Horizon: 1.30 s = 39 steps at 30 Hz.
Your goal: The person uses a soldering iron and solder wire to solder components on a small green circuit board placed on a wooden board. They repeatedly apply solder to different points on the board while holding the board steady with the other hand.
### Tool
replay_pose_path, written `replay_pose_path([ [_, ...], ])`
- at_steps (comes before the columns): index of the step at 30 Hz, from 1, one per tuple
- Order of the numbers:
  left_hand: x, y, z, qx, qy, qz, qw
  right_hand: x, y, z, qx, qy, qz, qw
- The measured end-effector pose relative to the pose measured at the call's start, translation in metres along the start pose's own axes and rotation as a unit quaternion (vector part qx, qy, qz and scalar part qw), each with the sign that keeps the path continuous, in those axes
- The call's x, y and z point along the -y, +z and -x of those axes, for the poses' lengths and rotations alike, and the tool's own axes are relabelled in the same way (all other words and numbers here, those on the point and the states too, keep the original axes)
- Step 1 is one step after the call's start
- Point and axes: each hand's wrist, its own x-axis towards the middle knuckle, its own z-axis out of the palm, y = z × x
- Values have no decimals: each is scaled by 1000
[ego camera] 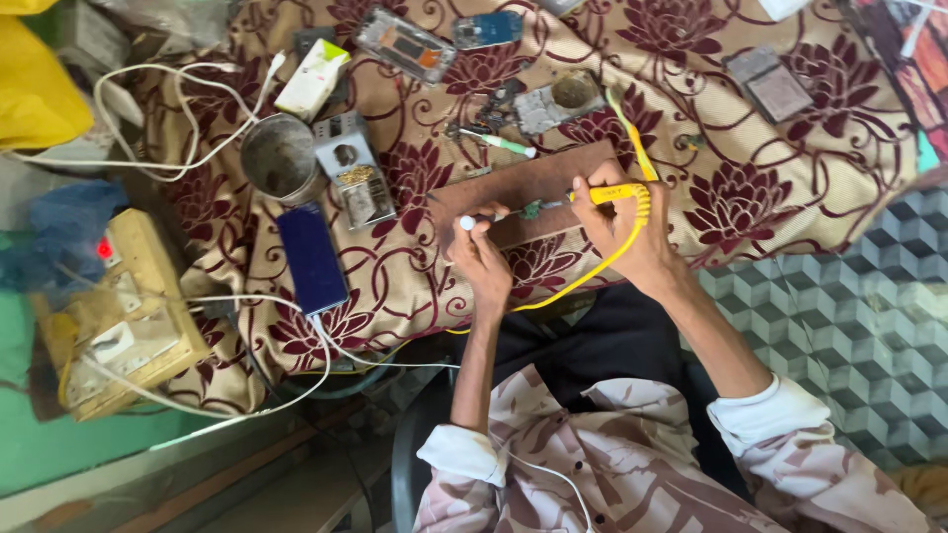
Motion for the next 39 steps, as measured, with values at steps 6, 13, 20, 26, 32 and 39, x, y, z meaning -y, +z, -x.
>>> replay_pose_path([
  [6, 5, -3, -1, 13, -26, 7, 1000, -3, 3, 8, -3, 13, -20, 1000],
  [13, 11, -6, -1, 24, -37, 61, 997, 0, 4, -3, -17, -8, 4, 1000],
  [20, 16, -5, 0, 18, -28, 46, 998, -3, 6, -1, -31, -7, 11, 999],
  [26, 16, -8, 1, 15, -60, 24, 998, -4, 8, 6, -46, 12, 5, 999],
  [32, 11, -9, -2, 29, 3, -9, 1000, 3, 10, 3, -65, -14, 44, 997],
  [39, 12, -8, -3, 30, -2, 5, 1000, 5, 16, 3, -71, -41, 69, 994],
])
